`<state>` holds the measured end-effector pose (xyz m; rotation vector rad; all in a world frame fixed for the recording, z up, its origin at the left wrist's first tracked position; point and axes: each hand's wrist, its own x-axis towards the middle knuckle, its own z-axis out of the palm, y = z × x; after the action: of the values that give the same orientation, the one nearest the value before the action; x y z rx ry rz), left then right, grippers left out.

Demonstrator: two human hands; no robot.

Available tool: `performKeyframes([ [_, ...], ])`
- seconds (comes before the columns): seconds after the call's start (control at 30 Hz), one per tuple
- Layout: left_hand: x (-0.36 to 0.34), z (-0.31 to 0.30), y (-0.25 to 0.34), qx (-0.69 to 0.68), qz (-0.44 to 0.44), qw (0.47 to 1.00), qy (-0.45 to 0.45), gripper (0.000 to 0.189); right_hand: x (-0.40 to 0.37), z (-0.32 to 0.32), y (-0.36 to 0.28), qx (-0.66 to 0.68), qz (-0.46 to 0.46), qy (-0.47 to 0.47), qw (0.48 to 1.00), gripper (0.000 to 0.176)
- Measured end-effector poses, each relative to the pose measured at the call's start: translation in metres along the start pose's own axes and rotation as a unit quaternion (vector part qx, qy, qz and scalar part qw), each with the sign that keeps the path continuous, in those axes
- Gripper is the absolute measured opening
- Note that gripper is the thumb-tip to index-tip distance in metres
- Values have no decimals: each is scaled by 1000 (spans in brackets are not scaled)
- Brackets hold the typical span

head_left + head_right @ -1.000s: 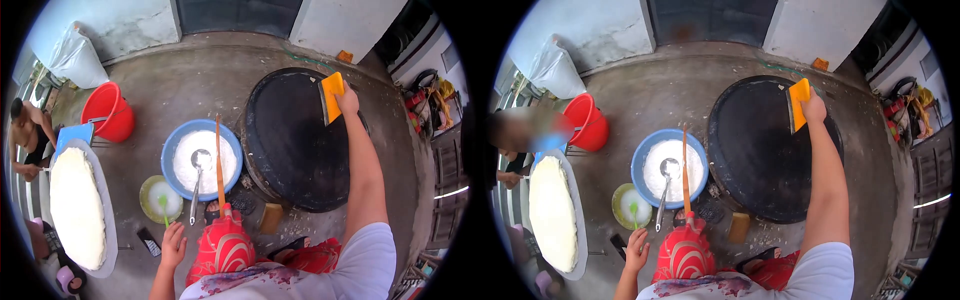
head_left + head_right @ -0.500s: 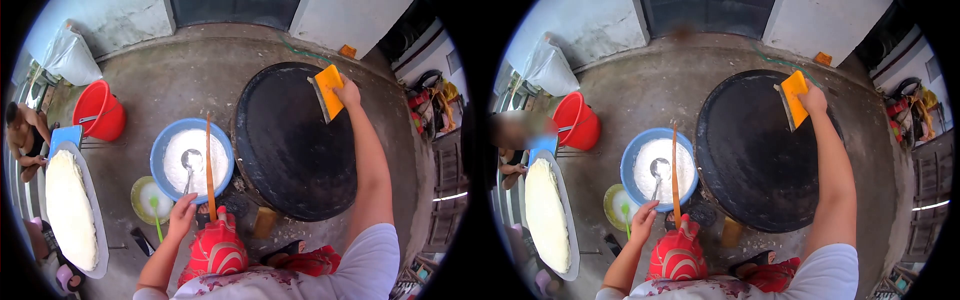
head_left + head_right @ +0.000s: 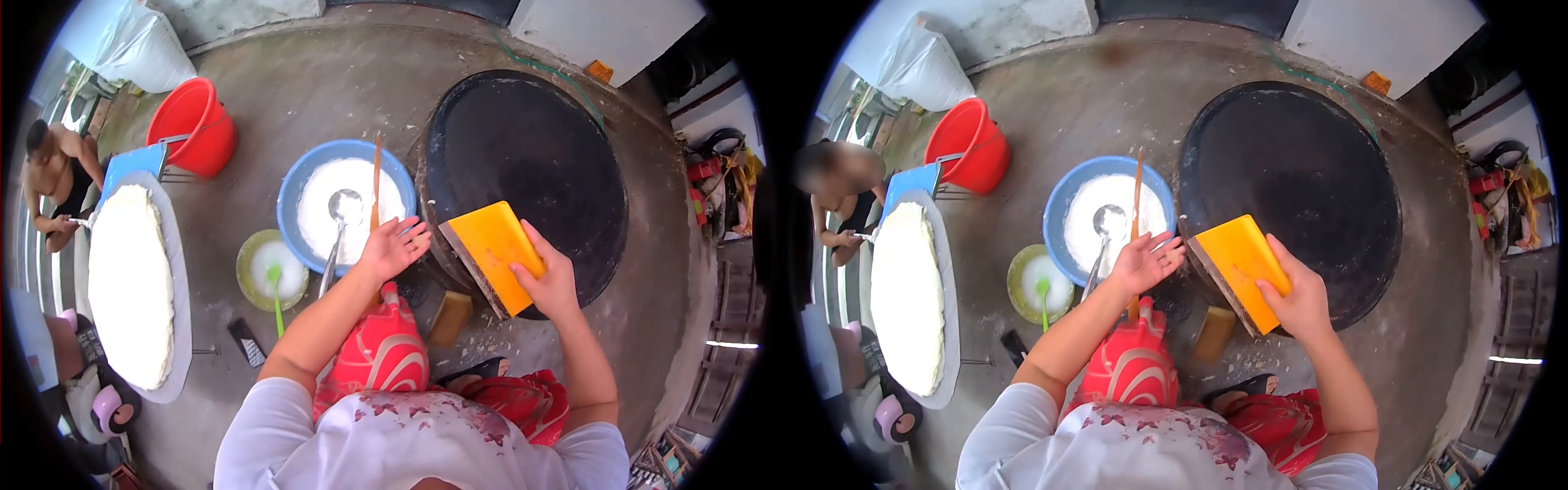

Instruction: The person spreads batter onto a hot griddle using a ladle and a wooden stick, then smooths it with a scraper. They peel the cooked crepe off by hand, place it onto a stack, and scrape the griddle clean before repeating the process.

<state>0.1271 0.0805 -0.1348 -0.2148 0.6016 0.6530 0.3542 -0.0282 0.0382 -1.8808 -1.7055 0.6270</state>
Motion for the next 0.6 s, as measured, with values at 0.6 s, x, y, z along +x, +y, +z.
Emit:
performKeyframes([
  [0.6,-186,61,27,247,227,931,-144,36,-135,13,-23,325,211,222,895,45],
])
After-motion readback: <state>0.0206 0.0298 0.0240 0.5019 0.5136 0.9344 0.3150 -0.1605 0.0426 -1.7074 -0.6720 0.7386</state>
